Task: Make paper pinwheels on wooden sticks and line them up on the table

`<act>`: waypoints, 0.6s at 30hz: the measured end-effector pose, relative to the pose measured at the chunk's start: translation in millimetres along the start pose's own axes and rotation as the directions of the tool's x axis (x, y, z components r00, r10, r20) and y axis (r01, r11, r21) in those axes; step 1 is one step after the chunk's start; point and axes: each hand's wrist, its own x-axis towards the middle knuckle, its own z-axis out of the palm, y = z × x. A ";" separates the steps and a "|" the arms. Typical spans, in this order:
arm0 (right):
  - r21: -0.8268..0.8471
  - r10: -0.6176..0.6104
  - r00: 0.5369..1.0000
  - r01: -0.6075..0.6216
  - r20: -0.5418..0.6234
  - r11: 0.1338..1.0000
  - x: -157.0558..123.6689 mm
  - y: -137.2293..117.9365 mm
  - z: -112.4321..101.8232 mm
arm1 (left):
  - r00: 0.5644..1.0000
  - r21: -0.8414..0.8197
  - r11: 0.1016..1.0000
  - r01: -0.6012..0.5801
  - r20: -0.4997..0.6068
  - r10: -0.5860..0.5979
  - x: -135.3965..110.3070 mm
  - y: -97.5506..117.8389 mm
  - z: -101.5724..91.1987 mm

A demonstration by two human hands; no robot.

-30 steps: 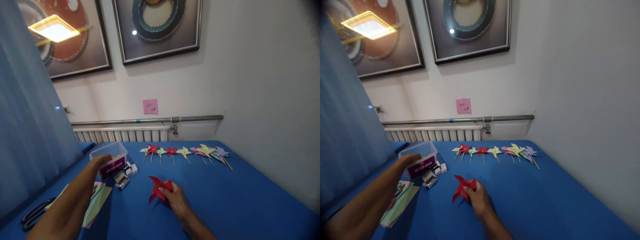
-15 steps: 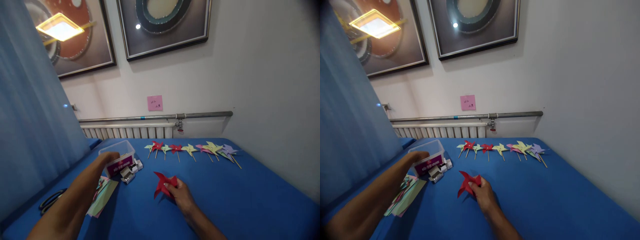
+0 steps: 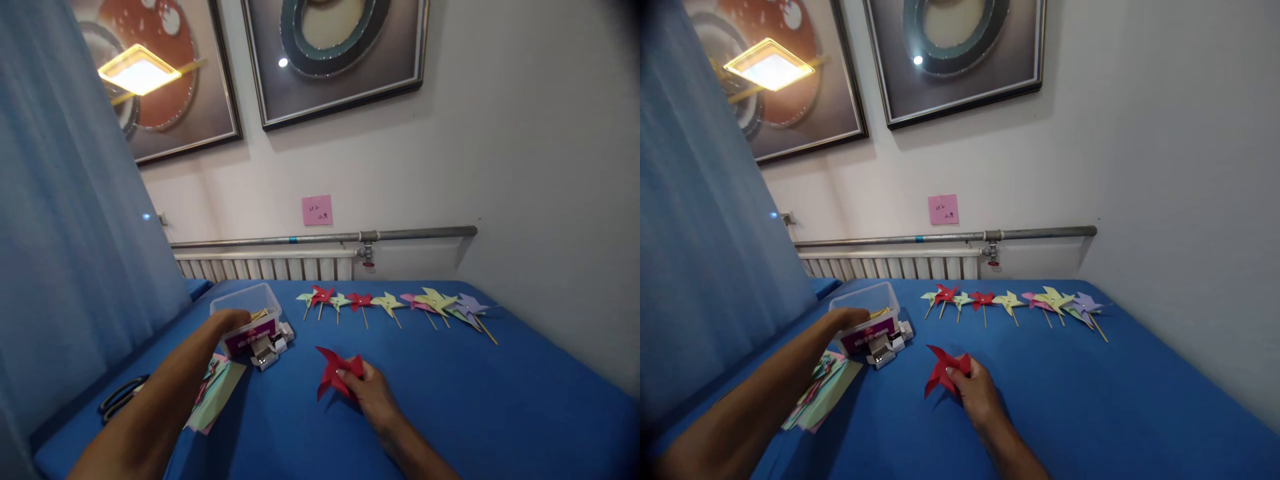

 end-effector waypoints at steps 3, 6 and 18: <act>0.000 -0.013 1.000 0.013 0.010 1.000 0.9 1.5 -0.3 | 0.998 0.005 1.000 0.003 0.070 -0.003 2.7 0.6 -0.9; 0.030 -0.020 1.000 0.019 0.024 0.999 1.1 2.7 -0.4 | 0.999 -0.041 0.999 0.020 0.033 -0.019 2.7 -1.3 -2.3; 0.023 -0.021 1.000 0.021 0.012 1.000 3.2 2.9 -2.2 | 0.993 -0.129 0.989 0.076 -0.083 -0.087 -19.9 3.0 -11.2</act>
